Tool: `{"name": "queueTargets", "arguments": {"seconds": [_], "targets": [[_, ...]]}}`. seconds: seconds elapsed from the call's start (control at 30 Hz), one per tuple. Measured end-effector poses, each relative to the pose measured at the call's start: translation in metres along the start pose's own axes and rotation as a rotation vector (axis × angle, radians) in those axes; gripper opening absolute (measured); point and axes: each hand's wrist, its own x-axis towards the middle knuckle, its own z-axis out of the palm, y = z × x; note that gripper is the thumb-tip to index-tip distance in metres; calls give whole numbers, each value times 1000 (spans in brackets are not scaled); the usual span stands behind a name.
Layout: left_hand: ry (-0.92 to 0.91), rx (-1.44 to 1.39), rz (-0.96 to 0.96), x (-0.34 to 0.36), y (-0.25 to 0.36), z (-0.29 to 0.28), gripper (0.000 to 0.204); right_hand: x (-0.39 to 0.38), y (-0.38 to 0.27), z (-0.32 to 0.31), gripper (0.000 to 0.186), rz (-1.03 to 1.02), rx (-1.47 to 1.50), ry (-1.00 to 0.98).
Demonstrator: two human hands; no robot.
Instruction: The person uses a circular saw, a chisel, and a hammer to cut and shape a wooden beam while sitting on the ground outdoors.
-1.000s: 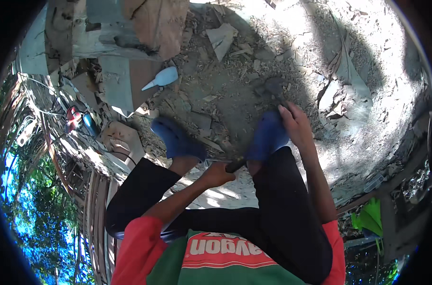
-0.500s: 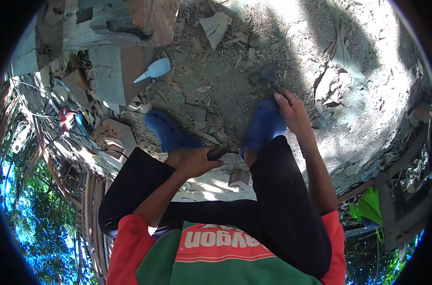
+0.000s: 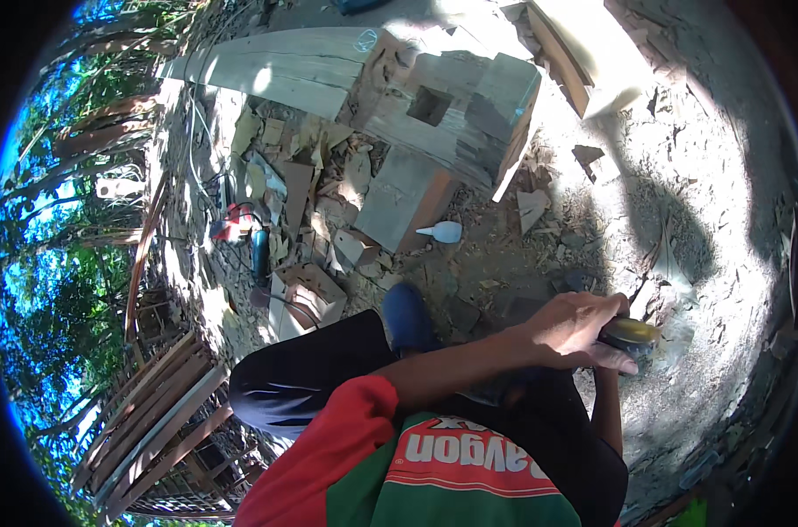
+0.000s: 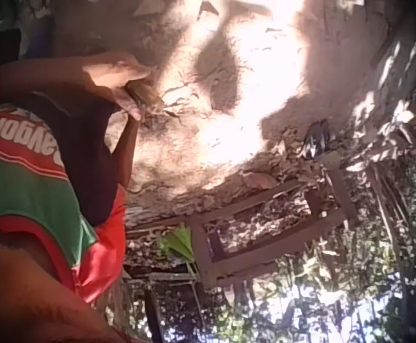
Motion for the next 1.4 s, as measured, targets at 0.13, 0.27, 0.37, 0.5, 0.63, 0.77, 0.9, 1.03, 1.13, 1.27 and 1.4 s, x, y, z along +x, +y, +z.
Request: {"name": "queueTargets", "arguments": {"seconds": [0.13,0.27,0.37,0.5,0.63,0.77,0.9,1.03,1.13,1.27,1.4], "targets": [[-59,231,61,-4,6,-2,71,-1,9,2,35,12,-66,-1],[-33,321,133,-3,0,-9,68,4,18,4,35,-4,-149,-3],[100,324,257,4,13,-19,60,5,35,6,35,-63,-254,-4],[136,443,328,25,19,-30,53,11,71,10,36,-323,-553,-60],[62,612,250,38,17,-41,57,3,30,22,42,-227,-342,34],[-41,661,287,53,21,-47,56,-4,-17,5,42,137,-207,-60],[-42,805,332,58,14,-55,56,0,-5,8,38,-162,16,6],[-21,884,362,55,0,-63,57,-1,-15,10,36,-193,80,20],[-23,887,370,57,4,-63,58,-1,-15,8,36,-150,80,12],[-37,916,316,58,3,-65,60,-9,-26,3,36,-58,87,27],[7,936,352,55,-2,-66,60,-26,-33,-3,39,9,169,211]]}}
